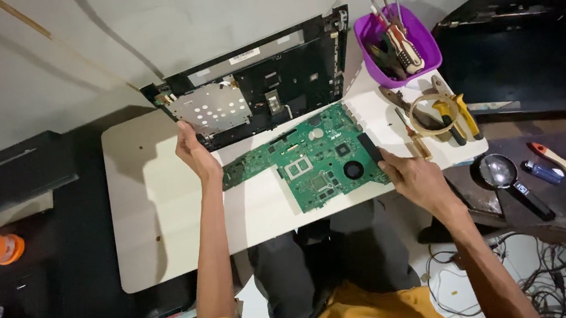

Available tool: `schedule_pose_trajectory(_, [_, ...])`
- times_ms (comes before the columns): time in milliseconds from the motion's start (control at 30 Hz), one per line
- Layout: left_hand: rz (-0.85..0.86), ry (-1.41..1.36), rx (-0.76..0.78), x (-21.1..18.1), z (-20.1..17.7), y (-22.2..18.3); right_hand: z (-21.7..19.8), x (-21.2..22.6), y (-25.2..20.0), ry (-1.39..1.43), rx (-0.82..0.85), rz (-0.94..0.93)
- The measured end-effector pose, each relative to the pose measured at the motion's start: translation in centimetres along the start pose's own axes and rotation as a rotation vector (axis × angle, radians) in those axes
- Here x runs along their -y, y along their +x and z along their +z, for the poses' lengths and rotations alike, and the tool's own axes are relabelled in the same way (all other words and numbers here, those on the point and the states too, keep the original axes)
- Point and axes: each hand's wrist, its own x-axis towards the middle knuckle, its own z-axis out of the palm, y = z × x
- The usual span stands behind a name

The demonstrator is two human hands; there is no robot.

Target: Seating a motherboard into a laptop chassis and connecting internal ribbon cables

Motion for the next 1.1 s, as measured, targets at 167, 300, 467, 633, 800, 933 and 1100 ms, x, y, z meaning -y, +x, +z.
schedule_pose_trajectory(167, [0.056,-0.002,0.030,1.9,-0.6,0.6,1.0,0.6,-0.4,-0.074,-0.078,0.047])
schedule_pose_trajectory(300, [0.091,-0.007,0.044,2.7,-1.4,0.8,1.2,1.7,-0.9,-0.037,-0.097,0.098])
schedule_pose_trajectory(467, [-0.022,-0.070,0.032,3.6,-1.7,0.5,1.7,1.1,-1.1,0.016,-0.106,0.098])
schedule_pose_trajectory(633, [0.090,-0.014,0.099,0.2,-2.0,-1.9,0.8,2.6,-1.6,0.050,-0.080,0.058])
schedule_pose_trajectory(800, [0.075,-0.023,0.093,4.9,-3.0,0.4,0.6,3.4,-2.1,0.005,-0.062,0.063])
schedule_pose_trajectory(933, [0.103,-0.027,0.085,4.5,-2.8,-0.1,1.3,2.9,-2.4,-0.072,-0.053,0.093])
schedule_pose_trajectory(1100, [0.134,-0.035,0.077,4.1,-2.9,-0.1,0.9,2.8,-2.5,-0.207,-0.026,0.118])
